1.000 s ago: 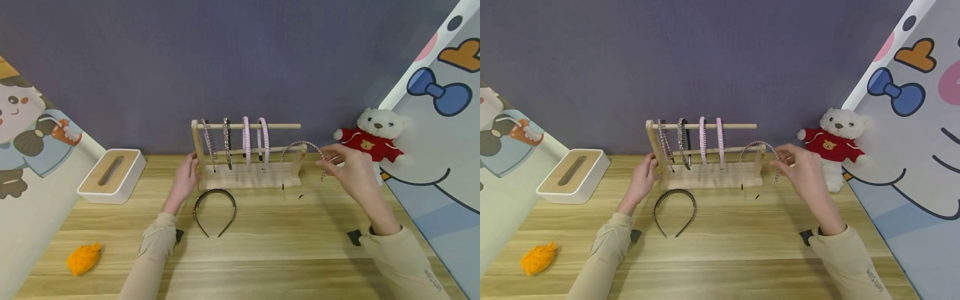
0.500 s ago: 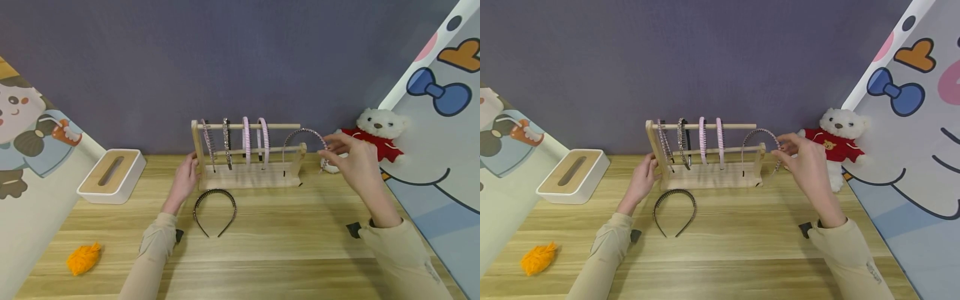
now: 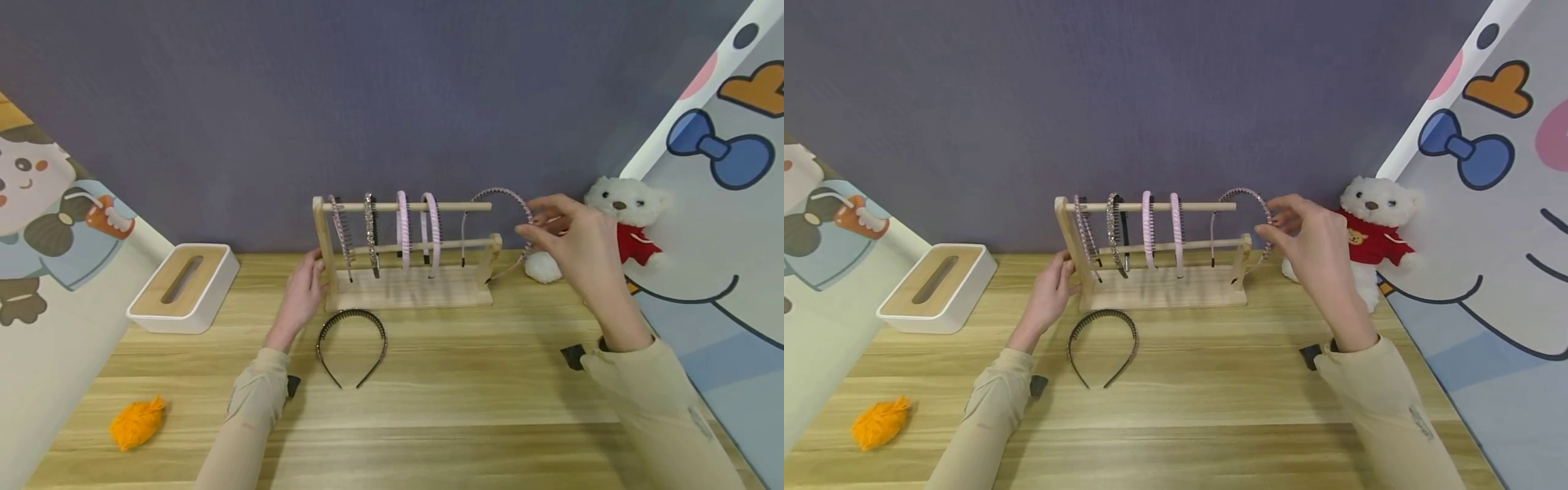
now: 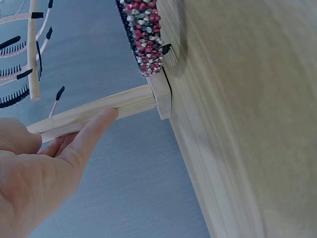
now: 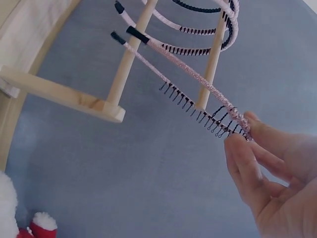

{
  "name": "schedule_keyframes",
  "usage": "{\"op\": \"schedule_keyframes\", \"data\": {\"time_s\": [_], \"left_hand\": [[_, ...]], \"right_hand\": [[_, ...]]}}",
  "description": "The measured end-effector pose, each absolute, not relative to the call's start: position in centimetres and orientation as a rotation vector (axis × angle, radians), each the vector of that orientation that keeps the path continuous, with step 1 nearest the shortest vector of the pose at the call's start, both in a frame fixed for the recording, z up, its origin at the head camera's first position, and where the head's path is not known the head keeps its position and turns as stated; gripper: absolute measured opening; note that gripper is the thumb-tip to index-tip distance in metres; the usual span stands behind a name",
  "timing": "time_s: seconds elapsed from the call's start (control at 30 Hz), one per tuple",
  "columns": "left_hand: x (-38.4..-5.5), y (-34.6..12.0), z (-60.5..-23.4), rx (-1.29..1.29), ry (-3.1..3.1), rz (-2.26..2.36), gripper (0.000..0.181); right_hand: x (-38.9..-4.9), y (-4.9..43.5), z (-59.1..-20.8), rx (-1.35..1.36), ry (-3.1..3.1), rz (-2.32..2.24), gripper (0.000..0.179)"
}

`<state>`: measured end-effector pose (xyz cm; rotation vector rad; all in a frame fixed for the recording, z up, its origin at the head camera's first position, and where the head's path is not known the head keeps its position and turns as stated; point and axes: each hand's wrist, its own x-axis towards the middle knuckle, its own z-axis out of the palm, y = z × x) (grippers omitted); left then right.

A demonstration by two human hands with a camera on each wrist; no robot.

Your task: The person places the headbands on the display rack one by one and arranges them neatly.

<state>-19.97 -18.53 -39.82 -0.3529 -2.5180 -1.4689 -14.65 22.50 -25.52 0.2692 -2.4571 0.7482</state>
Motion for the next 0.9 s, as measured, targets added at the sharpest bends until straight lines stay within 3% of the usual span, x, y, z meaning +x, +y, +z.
{"op": "schedule_keyframes", "data": {"time_s": [0.9], "left_hand": [[-19.9,-18.5,-39.7,-0.356,-2.514,-1.471,0.041]], "right_hand": [[-17.7,17.4,-23.9,0.347,-2.353,0.785,0.035]]}}
